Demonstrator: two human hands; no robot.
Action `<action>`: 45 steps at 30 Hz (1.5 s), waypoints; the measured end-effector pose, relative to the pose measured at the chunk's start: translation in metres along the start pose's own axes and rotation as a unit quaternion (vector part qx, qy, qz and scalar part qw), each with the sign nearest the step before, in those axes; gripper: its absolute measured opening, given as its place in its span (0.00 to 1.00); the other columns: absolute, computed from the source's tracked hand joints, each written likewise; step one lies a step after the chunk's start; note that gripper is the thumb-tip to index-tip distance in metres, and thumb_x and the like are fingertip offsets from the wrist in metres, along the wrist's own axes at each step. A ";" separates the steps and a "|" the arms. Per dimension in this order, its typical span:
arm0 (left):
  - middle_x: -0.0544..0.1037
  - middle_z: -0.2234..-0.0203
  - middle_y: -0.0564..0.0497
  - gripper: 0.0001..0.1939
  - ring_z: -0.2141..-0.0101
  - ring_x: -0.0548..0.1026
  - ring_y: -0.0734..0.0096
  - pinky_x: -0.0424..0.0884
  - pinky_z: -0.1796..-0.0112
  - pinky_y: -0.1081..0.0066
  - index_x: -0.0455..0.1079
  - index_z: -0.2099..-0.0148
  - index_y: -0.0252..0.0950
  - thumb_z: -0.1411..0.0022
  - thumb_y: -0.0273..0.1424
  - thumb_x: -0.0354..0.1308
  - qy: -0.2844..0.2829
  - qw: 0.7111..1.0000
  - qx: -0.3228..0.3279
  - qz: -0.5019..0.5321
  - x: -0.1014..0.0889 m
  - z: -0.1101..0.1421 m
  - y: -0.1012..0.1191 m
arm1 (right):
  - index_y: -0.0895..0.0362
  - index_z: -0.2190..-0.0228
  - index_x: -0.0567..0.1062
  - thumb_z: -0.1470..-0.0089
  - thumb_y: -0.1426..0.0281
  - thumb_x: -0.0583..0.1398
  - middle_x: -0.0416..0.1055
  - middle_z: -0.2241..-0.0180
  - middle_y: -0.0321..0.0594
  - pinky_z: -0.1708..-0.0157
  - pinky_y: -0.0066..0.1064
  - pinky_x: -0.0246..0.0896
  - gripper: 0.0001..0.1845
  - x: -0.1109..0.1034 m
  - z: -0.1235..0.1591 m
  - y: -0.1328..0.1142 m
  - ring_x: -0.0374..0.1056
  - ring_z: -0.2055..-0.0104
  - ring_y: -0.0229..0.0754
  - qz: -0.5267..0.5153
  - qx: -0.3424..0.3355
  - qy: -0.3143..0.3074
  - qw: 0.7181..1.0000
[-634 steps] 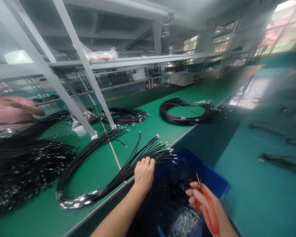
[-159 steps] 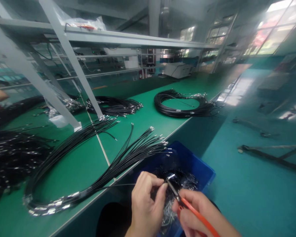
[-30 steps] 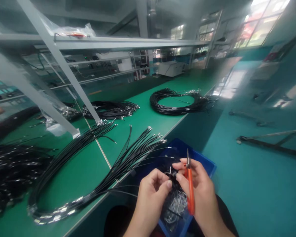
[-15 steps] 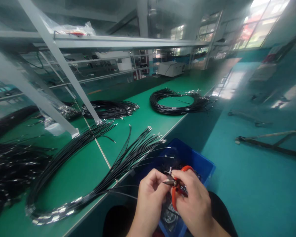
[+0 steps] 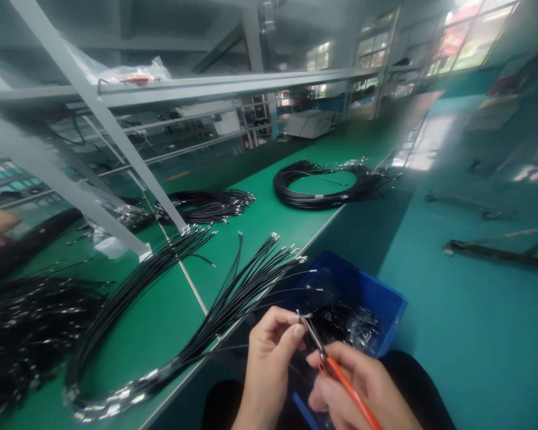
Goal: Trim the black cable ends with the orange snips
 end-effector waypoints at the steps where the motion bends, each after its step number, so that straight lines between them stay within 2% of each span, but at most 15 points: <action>1: 0.74 0.77 0.55 0.03 0.75 0.69 0.76 0.66 0.71 0.77 0.71 0.69 0.35 0.46 0.28 0.62 0.000 1.000 0.000 -0.010 0.001 0.001 0.000 | 0.60 0.70 0.71 0.60 0.66 0.64 0.72 0.82 0.37 0.88 0.21 0.42 0.14 0.000 -0.002 0.000 0.50 0.89 0.26 0.003 0.009 0.002 1.000; 7: 0.74 0.76 0.55 0.03 0.75 0.70 0.74 0.67 0.71 0.77 0.71 0.69 0.36 0.46 0.29 0.61 0.006 0.998 0.002 -0.065 0.002 0.003 -0.004 | 0.60 0.69 0.73 0.61 0.67 0.65 0.73 0.82 0.37 0.90 0.21 0.45 0.14 0.000 -0.008 0.005 0.53 0.90 0.28 0.021 -0.006 0.042 0.999; 11: 0.73 0.78 0.54 0.03 0.76 0.69 0.73 0.66 0.73 0.76 0.72 0.71 0.35 0.47 0.29 0.61 0.029 0.995 0.008 -0.095 0.005 0.002 -0.003 | 0.59 0.69 0.74 0.61 0.68 0.65 0.74 0.81 0.37 0.91 0.22 0.46 0.13 -0.003 -0.008 0.006 0.53 0.90 0.28 0.038 -0.016 0.053 0.998; 17: 0.73 0.78 0.54 0.03 0.76 0.69 0.72 0.66 0.72 0.75 0.71 0.71 0.35 0.47 0.30 0.61 0.032 0.993 0.008 -0.115 0.008 0.001 -0.001 | 0.58 0.72 0.72 0.60 0.68 0.64 0.69 0.86 0.31 0.91 0.21 0.40 0.10 -0.007 -0.008 0.005 0.50 0.91 0.27 0.052 -0.009 0.056 0.997; 20: 0.72 0.79 0.54 0.04 0.76 0.68 0.72 0.65 0.73 0.75 0.71 0.70 0.35 0.47 0.31 0.61 0.040 0.993 0.007 -0.114 0.006 -0.001 -0.003 | 0.58 0.72 0.71 0.59 0.66 0.64 0.68 0.86 0.31 0.90 0.21 0.39 0.11 -0.011 -0.005 0.003 0.50 0.91 0.27 0.035 -0.009 0.035 0.999; 23: 0.71 0.79 0.54 0.05 0.77 0.68 0.73 0.65 0.74 0.75 0.70 0.70 0.34 0.46 0.31 0.61 0.042 0.992 0.006 -0.115 0.006 -0.001 -0.003 | 0.59 0.72 0.70 0.61 0.64 0.65 0.68 0.86 0.32 0.90 0.20 0.38 0.14 -0.014 -0.003 0.002 0.49 0.90 0.26 0.012 0.006 -0.011 1.000; 26: 0.72 0.79 0.54 0.04 0.77 0.68 0.73 0.65 0.74 0.75 0.70 0.71 0.34 0.46 0.30 0.60 0.041 0.990 0.014 -0.133 0.007 -0.001 -0.002 | 0.59 0.72 0.69 0.61 0.63 0.65 0.68 0.86 0.33 0.88 0.19 0.41 0.16 -0.015 -0.002 0.001 0.49 0.90 0.25 0.013 0.030 -0.055 0.998; 29: 0.73 0.79 0.53 0.04 0.76 0.69 0.72 0.66 0.73 0.75 0.70 0.72 0.35 0.46 0.30 0.60 0.040 0.988 0.022 -0.148 0.010 0.001 -0.001 | 0.59 0.70 0.68 0.57 0.61 0.63 0.69 0.83 0.34 0.88 0.19 0.41 0.16 -0.014 -0.002 -0.003 0.49 0.90 0.24 0.020 0.043 -0.058 0.997; 35: 0.74 0.78 0.52 0.03 0.76 0.71 0.69 0.67 0.73 0.74 0.70 0.71 0.35 0.46 0.29 0.58 0.036 0.983 0.037 -0.175 0.011 0.002 -0.002 | 0.58 0.70 0.67 0.54 0.63 0.60 0.69 0.83 0.33 0.88 0.20 0.42 0.12 -0.014 -0.005 -0.005 0.51 0.89 0.26 0.058 0.042 -0.035 0.997; 40: 0.75 0.76 0.51 0.04 0.73 0.73 0.67 0.67 0.71 0.73 0.73 0.70 0.36 0.45 0.27 0.57 0.036 0.970 0.067 -0.232 0.011 -0.001 -0.002 | 0.58 0.74 0.69 0.59 0.69 0.63 0.65 0.86 0.29 0.85 0.21 0.50 0.09 -0.020 -0.006 0.007 0.55 0.87 0.29 0.058 0.014 -0.017 0.998; 43: 0.76 0.74 0.51 0.06 0.72 0.74 0.66 0.66 0.70 0.73 0.75 0.69 0.37 0.44 0.25 0.57 0.019 0.961 0.084 -0.263 0.012 -0.001 0.000 | 0.57 0.73 0.72 0.63 0.73 0.66 0.66 0.83 0.29 0.80 0.22 0.56 0.10 -0.027 -0.005 0.010 0.61 0.81 0.32 0.030 -0.061 0.069 0.995; 45: 0.76 0.74 0.51 0.06 0.72 0.74 0.67 0.66 0.70 0.73 0.74 0.70 0.38 0.44 0.25 0.56 -0.001 0.955 0.086 -0.283 0.013 0.000 0.001 | 0.55 0.70 0.72 0.63 0.74 0.66 0.68 0.80 0.30 0.76 0.24 0.60 0.14 -0.030 -0.005 0.007 0.64 0.78 0.34 0.014 -0.125 0.141 0.982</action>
Point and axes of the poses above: each hand's wrist, its own z-axis away from the middle knuckle, its own x-axis out of the palm, y = z × x, the point moved 2 cm from there along -z, towards the middle knuckle
